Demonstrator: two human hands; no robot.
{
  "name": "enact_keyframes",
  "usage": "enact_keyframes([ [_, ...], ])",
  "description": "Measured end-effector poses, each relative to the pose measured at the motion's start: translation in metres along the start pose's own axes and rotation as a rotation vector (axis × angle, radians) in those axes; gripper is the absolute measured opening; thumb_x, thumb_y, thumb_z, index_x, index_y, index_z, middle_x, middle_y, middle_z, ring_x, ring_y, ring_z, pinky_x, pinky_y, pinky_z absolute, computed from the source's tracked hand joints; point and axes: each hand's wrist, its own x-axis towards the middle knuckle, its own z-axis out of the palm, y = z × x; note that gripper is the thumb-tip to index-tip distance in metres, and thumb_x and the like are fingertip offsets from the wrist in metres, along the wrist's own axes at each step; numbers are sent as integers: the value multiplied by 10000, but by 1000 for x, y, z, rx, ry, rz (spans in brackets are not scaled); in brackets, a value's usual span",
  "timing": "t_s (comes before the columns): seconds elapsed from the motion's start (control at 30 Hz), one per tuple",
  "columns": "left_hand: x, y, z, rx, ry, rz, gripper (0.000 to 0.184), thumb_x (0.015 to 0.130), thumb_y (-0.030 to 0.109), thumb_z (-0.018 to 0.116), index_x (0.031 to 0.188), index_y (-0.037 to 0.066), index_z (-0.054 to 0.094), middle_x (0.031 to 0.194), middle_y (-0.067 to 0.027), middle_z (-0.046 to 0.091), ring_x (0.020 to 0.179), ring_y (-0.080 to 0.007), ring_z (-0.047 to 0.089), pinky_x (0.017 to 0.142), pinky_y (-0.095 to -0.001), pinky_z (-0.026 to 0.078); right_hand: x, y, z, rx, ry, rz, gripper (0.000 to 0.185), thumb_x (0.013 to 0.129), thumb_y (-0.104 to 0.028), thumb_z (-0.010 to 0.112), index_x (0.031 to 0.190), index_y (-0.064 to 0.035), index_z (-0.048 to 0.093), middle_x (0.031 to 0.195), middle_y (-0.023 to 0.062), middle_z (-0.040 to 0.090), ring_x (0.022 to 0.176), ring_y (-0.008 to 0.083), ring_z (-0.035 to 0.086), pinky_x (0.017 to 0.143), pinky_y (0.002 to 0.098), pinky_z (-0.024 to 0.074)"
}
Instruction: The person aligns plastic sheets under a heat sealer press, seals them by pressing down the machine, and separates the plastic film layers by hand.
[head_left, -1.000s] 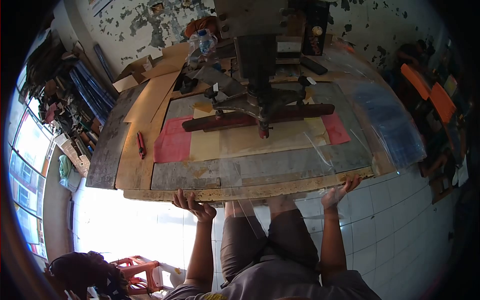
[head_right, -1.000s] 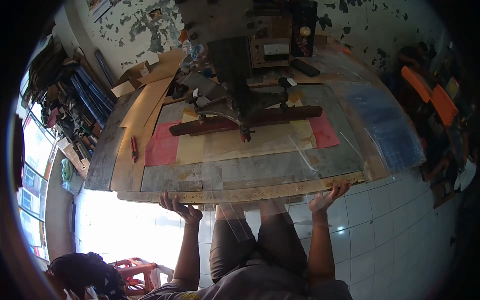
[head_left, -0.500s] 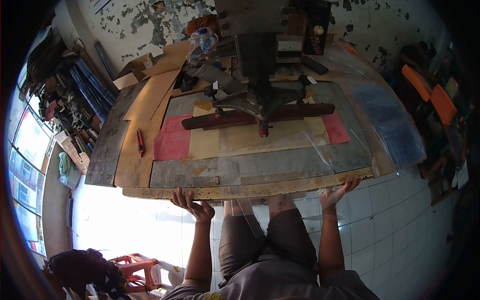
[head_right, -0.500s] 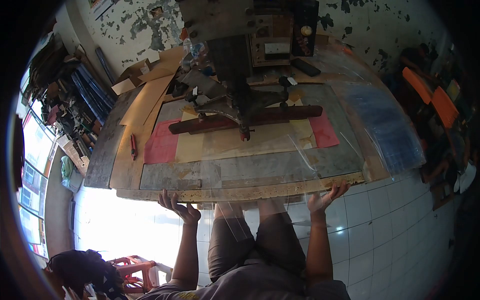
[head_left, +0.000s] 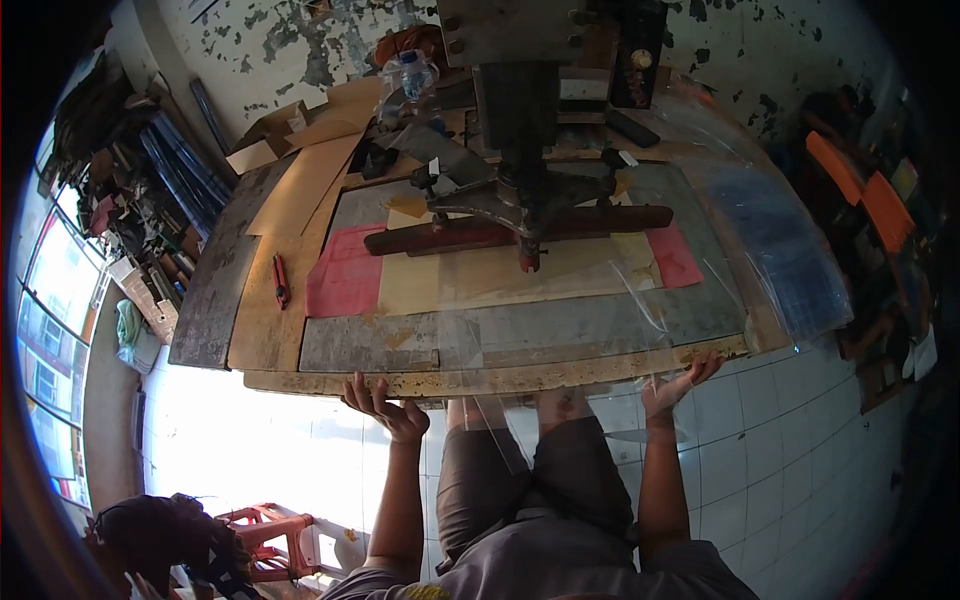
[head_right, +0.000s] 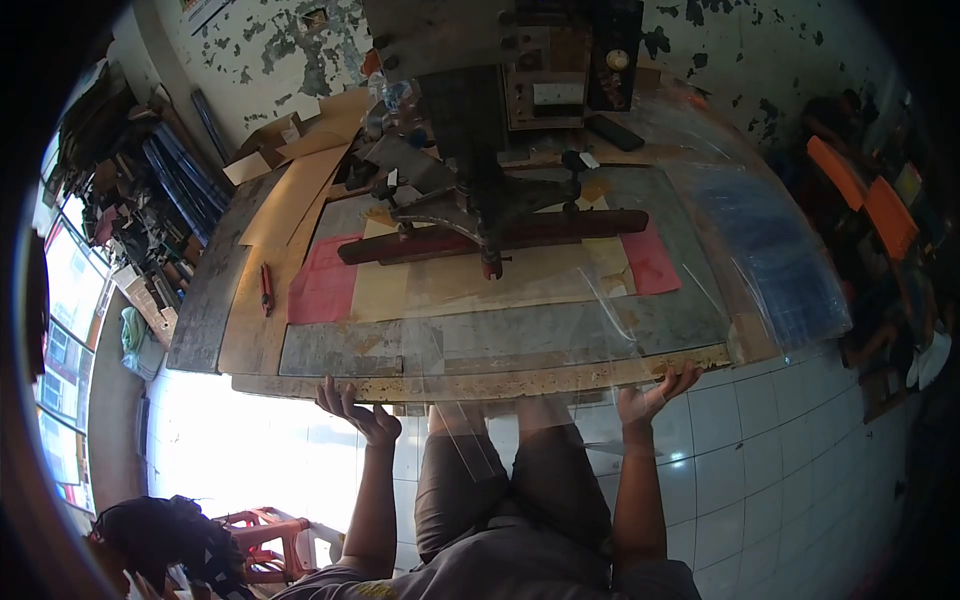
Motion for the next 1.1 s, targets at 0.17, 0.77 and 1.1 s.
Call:
enact_keyframes([
  [0.17, 0, 0, 1, -6, 9, 0, 505, 1056, 440, 341, 1493, 188, 365, 1580, -199, 349, 1516, -454, 236, 1209, -695, 159, -2, 2, 1, -2, 8, 9, 973, 879, -552, 649, 1613, -102, 195, 1677, 234, 162, 1579, 497, 31, 1226, 693, 75],
  [0.77, 0, -1, 0, -14, -15, -10, 509, 1060, 461, 348, 1479, 173, 359, 1579, -210, 340, 1508, -472, 238, 1198, -699, 161, 0, 1, 0, -3, 3, 16, 1024, 835, -580, 699, 1603, -116, 206, 1666, 225, 184, 1576, 501, 35, 1214, 709, 88],
  [1.1, -2, -2, 1, -18, -8, -4, 507, 1058, 456, 345, 1481, 176, 362, 1582, -206, 332, 1516, -458, 227, 1213, -691, 149, -1, 0, 1, -12, 14, 33, 1050, 859, -699, 676, 1611, -135, 208, 1678, 209, 172, 1580, 485, 39, 1215, 695, 113],
])
